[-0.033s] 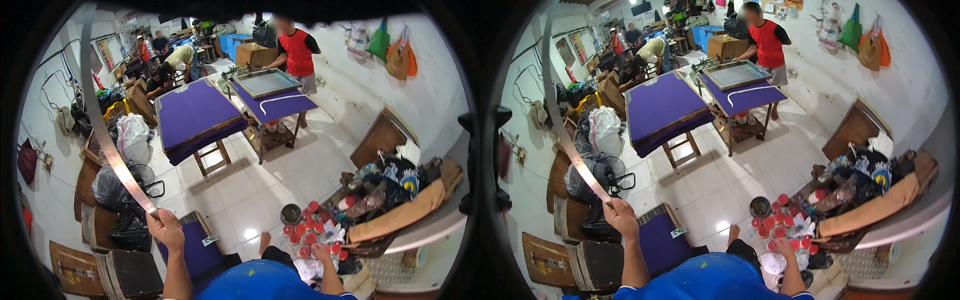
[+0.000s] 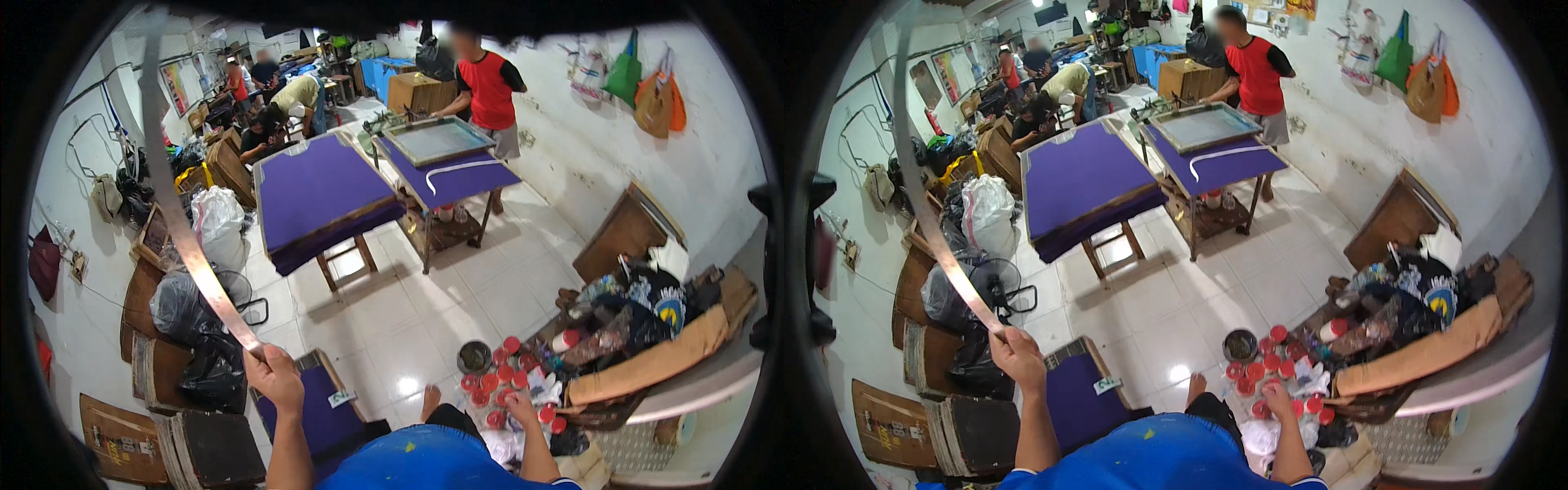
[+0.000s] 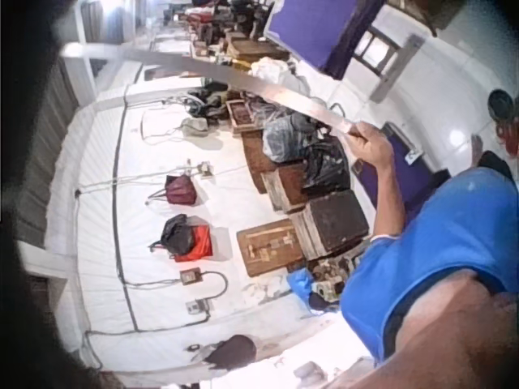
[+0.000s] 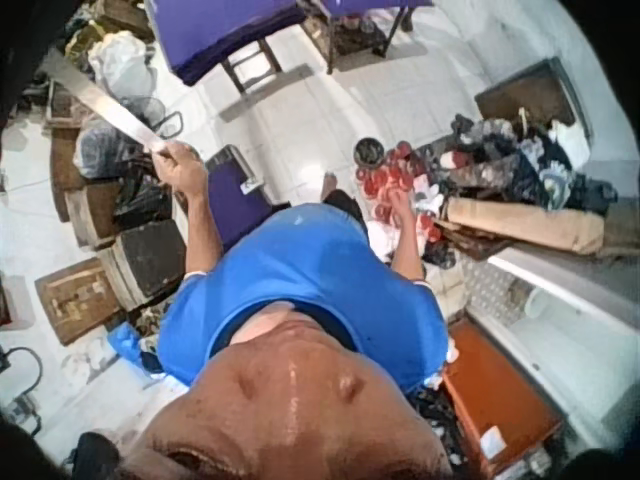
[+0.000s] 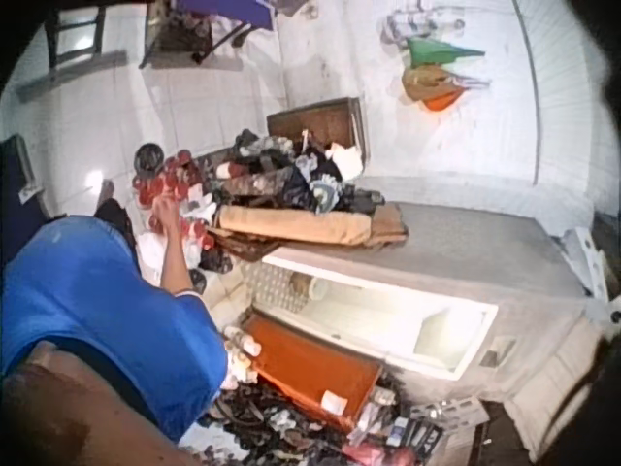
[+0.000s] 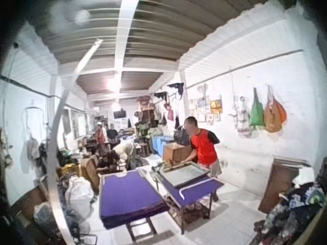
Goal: The person positions a screen printing frame over a purple fabric sheet and aligns it with a grid board. They then remove the frame and place it aside while another person works nearby.
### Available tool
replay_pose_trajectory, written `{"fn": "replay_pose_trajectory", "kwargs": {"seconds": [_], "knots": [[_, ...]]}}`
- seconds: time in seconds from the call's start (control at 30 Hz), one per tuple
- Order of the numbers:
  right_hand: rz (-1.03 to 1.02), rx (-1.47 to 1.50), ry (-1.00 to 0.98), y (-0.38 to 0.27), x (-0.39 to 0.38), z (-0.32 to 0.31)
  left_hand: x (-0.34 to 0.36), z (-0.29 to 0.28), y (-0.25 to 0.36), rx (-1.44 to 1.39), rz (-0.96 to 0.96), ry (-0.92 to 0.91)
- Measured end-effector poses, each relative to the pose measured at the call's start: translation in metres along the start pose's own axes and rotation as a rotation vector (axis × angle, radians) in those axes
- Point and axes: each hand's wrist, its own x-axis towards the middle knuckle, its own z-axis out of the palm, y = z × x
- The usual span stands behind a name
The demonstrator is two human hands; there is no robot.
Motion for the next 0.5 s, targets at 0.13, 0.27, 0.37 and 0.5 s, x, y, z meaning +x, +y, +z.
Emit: {"fn": "replay_pose_trajectory", "kwargs": {"seconds": [0.13, 0.27, 0.37, 0.5], "knots": [[-0.336, -0.068, -0.004, -0.158, 0.171, -0.002, 0.033, 0.071, -0.05, -0.015, -0.051, -0.034], [-0.428, 0.003, -0.1, -0.326, 0.269, -0.002, 0.047, 0.119, -0.104, 0.136, -0.02, -0.06], [-0.44, 0.159, -0.216, -0.422, 0.302, -0.005, 0.063, 0.158, -0.148, 0.333, -0.025, -0.136], [-0.485, 0.304, -0.314, -0.504, 0.338, -0.021, 0.088, 0.238, -0.215, 0.386, 0.134, -0.296]]}}
